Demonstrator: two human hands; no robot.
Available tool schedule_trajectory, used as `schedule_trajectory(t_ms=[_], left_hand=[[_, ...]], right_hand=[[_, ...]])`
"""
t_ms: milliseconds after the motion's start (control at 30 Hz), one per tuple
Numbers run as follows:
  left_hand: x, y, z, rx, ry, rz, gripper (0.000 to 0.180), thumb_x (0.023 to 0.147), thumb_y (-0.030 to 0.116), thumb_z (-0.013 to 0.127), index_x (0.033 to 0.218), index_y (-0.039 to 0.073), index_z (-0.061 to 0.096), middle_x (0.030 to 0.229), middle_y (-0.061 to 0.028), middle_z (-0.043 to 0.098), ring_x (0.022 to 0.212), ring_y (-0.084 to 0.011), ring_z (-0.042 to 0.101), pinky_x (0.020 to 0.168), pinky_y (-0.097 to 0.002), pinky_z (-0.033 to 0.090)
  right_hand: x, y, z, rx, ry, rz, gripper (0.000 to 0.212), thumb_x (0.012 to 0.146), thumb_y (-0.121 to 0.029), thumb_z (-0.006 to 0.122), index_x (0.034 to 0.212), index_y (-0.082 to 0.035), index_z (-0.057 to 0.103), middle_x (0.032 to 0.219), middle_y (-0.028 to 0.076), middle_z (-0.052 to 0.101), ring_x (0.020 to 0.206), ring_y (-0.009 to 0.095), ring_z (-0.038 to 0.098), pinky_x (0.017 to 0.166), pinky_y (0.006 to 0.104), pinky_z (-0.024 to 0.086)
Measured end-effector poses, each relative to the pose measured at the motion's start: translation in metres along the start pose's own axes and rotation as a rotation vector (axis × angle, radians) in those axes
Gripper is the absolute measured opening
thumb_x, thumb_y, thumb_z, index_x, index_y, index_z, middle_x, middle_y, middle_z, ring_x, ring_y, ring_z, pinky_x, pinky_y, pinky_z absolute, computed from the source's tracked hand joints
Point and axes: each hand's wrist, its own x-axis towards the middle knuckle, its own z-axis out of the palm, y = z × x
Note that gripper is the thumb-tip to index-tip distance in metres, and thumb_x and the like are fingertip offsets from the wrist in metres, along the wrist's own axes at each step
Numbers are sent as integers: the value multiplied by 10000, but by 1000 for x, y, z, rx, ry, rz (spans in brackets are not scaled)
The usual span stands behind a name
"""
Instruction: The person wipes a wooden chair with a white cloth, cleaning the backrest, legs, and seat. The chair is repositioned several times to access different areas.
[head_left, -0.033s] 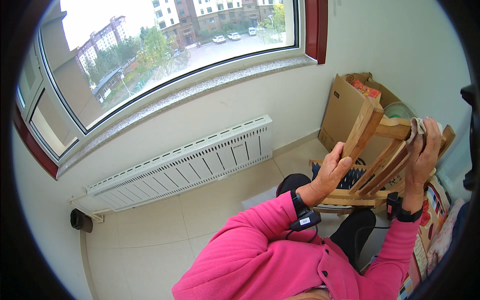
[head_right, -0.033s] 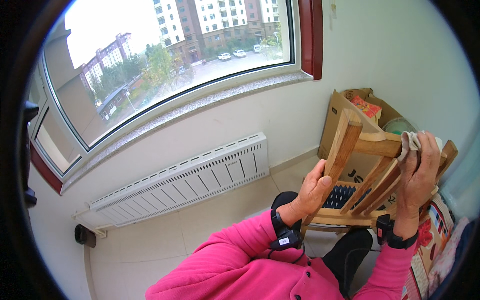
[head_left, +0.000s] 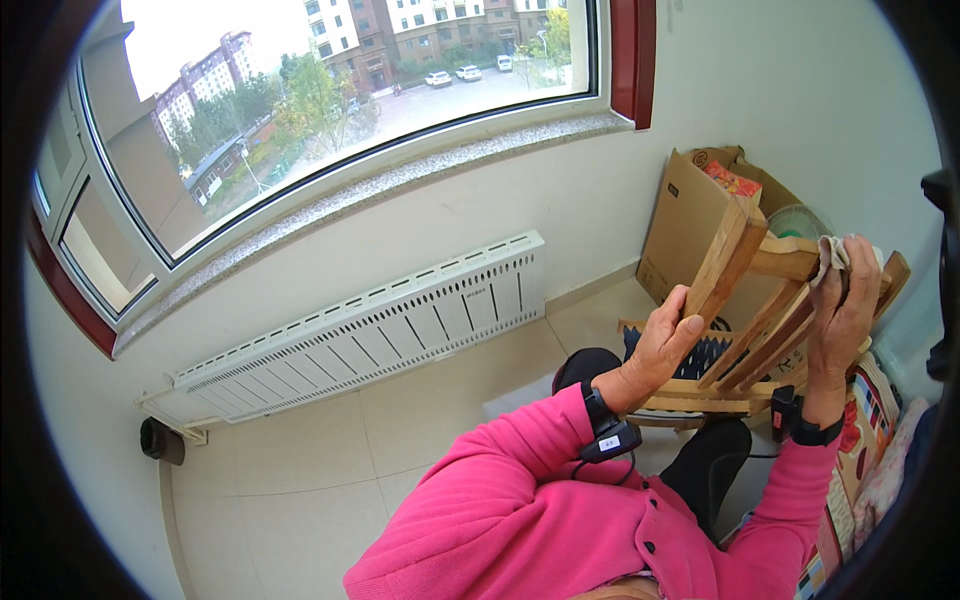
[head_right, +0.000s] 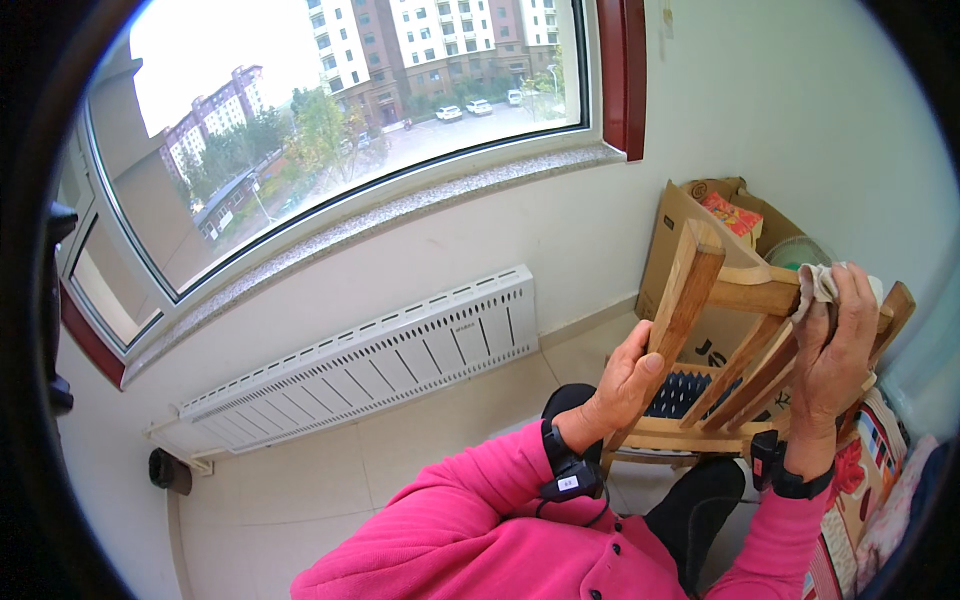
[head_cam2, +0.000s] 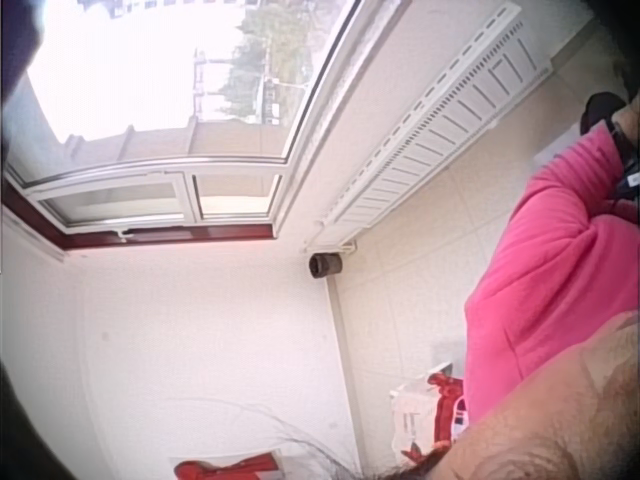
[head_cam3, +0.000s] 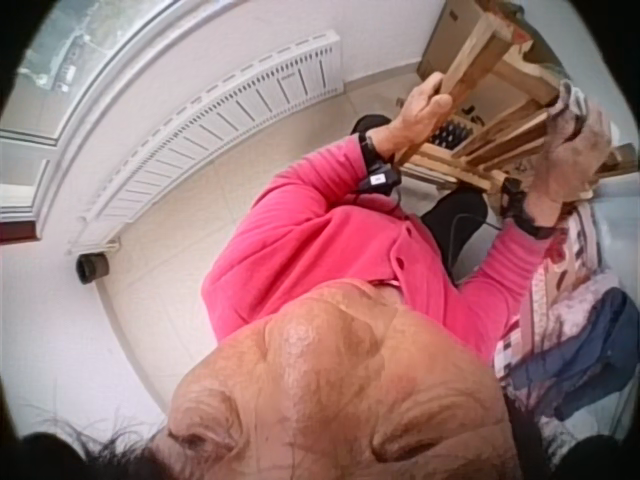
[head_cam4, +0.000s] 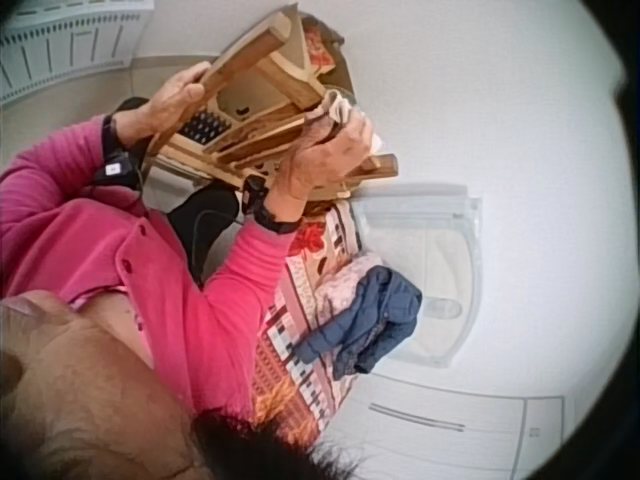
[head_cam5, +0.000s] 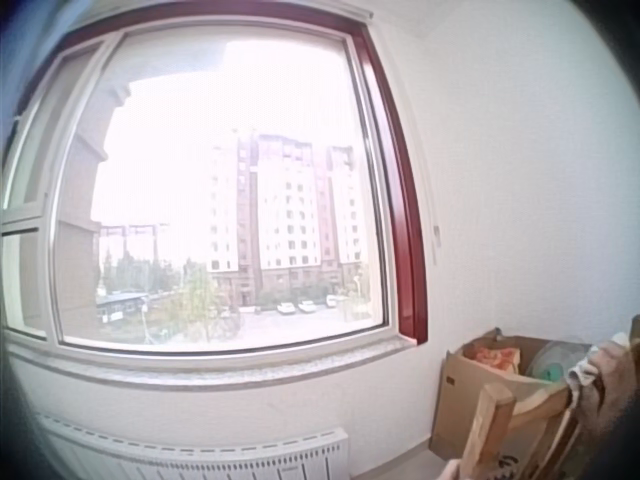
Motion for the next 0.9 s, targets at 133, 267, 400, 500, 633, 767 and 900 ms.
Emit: schedule_trajectory(t_ms=[133,267,400,500,633,767,900], left_hand=[[0,-1,-3,28,-26,-8,543,963,515,535,1113,-4,486,823,-58,466,784,-133,423,690,-295,402],[-1,-2,-2,92,-13,18,576,931,540,570,1108,-1,485,809,-70,465,762,-147,425,674,-307,406],[-5,-4,-1,113,-13,-14,613,910,565,581,1112,-4,477,799,-75,466,750,-143,433,657,-312,406],[-7,-6,-5,23,-75,-40,620,917,574,560,1119,-5,469,797,-62,467,743,-132,433,646,-299,396],[-4,-8,-10,-61,-152,-12,624,921,588,544,1118,1,469,811,-28,471,751,-116,424,642,-279,385],[5,-6,-23,-111,-327,-91,666,882,617,588,1132,10,476,874,-13,469,807,-114,420,683,-272,388],[17,-4,-33,-226,-503,-239,878,778,695,675,1274,-1,471,1088,-32,521,1009,-124,463,875,-283,407]], right_hand=[[7,-17,-7,6,3,-55,313,971,-205,574,1251,-65,587,1281,156,569,1183,343,541,1018,415,417],[17,-27,-7,110,-31,-97,253,954,-178,585,1174,-55,609,1195,152,605,1101,345,576,968,412,438],[20,-34,-8,186,-68,-106,212,932,-139,587,1121,-49,617,1143,153,621,1053,344,591,941,410,447],[20,-36,-10,185,-79,-121,209,922,-138,581,1106,-45,619,1139,156,622,1053,343,592,937,411,445],[20,-36,-12,205,-69,-145,199,928,-144,570,1097,-49,614,1135,169,621,1035,351,589,944,418,431],[19,-34,-12,231,-80,-155,195,929,-123,553,1104,-51,600,1144,181,611,1027,366,574,947,436,417],[16,-32,-12,228,-102,-139,203,927,-90,534,1115,-34,585,1174,202,594,1050,384,562,964,459,413]])
